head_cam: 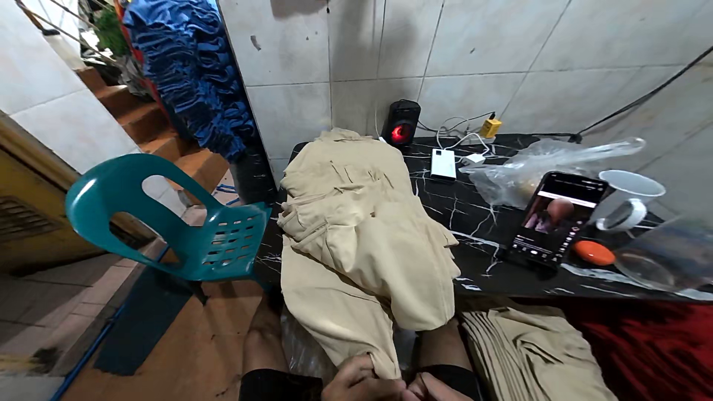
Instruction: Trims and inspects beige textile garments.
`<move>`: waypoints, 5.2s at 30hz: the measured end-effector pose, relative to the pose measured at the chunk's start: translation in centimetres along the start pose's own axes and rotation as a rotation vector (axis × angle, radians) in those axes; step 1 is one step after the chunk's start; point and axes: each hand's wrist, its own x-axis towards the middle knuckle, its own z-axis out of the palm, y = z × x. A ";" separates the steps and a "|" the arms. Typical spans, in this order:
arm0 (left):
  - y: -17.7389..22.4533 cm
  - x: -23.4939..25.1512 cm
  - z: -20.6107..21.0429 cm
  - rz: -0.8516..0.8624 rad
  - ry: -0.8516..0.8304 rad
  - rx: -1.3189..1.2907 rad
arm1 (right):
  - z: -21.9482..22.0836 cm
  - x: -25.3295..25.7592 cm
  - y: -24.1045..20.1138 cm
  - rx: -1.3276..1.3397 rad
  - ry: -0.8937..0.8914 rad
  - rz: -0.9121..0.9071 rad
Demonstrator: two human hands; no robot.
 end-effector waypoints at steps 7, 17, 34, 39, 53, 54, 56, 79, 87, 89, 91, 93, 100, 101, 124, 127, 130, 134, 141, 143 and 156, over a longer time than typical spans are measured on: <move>-0.5 0.2 -1.0 -0.079 0.002 -0.209 | -1.2 0.1 0.2 -0.104 0.020 0.015; -0.9 -0.2 -1.2 -0.079 -0.080 -0.348 | -0.1 0.2 -0.2 -0.185 0.010 -0.113; -0.6 0.1 -1.4 -0.124 -0.022 -0.387 | -0.5 0.2 0.2 -0.262 0.032 -0.120; -0.8 0.1 -1.4 -0.142 -0.009 -0.464 | -0.8 0.2 0.6 -0.234 0.004 -0.110; -0.8 0.0 -1.4 -0.123 -0.016 -0.447 | 0.4 0.8 1.2 -0.200 0.054 -0.140; -0.8 0.0 -1.5 -0.134 -0.012 -0.456 | 0.2 0.8 1.4 -0.195 0.056 -0.135; -0.8 0.1 -1.7 -0.158 0.003 -0.485 | -0.1 0.6 1.6 -0.191 0.042 -0.135; -0.9 -0.1 -1.2 -0.176 0.017 -0.534 | 1.0 1.0 1.6 -0.157 0.044 -0.133; -1.1 -0.1 -1.6 -0.180 0.002 -0.561 | 0.9 0.9 1.5 -0.154 0.079 -0.146; -1.1 -0.1 -1.5 -0.184 0.003 -0.554 | 0.7 0.9 1.6 -0.129 0.095 -0.129; -1.1 -0.1 -1.5 -0.182 0.009 -0.533 | 0.5 0.9 1.5 -0.135 0.102 -0.121; -1.0 -0.1 -1.5 -0.177 0.000 -0.519 | 0.4 0.8 1.4 -0.160 0.098 -0.123; -0.5 -0.1 -1.1 -0.168 -0.053 -0.458 | 0.5 0.9 0.8 -0.295 0.088 -0.119; -0.6 -0.2 -1.0 -0.165 -0.054 -0.458 | 0.5 0.9 0.7 -0.310 0.089 -0.117; 0.2 -0.2 -0.5 -0.218 -0.035 -0.271 | 2.1 1.6 0.4 -0.070 0.153 -0.047; -0.1 -0.3 -2.1 -0.218 -0.225 -0.195 | 1.6 1.7 0.6 0.167 0.133 0.064; -0.4 0.0 -3.2 -0.162 -0.358 -0.080 | 0.9 1.7 1.3 0.409 0.060 0.095; -0.4 0.5 -2.5 -0.162 -0.183 -0.159 | 0.6 1.5 1.7 0.587 0.012 0.166; 0.2 0.3 -0.7 -0.180 -0.002 -0.047 | 0.6 1.4 1.6 0.682 -0.016 0.215; 0.1 0.1 -0.5 -0.162 0.043 -0.054 | 0.6 1.3 1.7 0.689 -0.012 0.213; -0.3 0.0 -1.0 -0.256 0.092 -0.303 | 1.0 1.4 1.3 0.526 0.062 0.155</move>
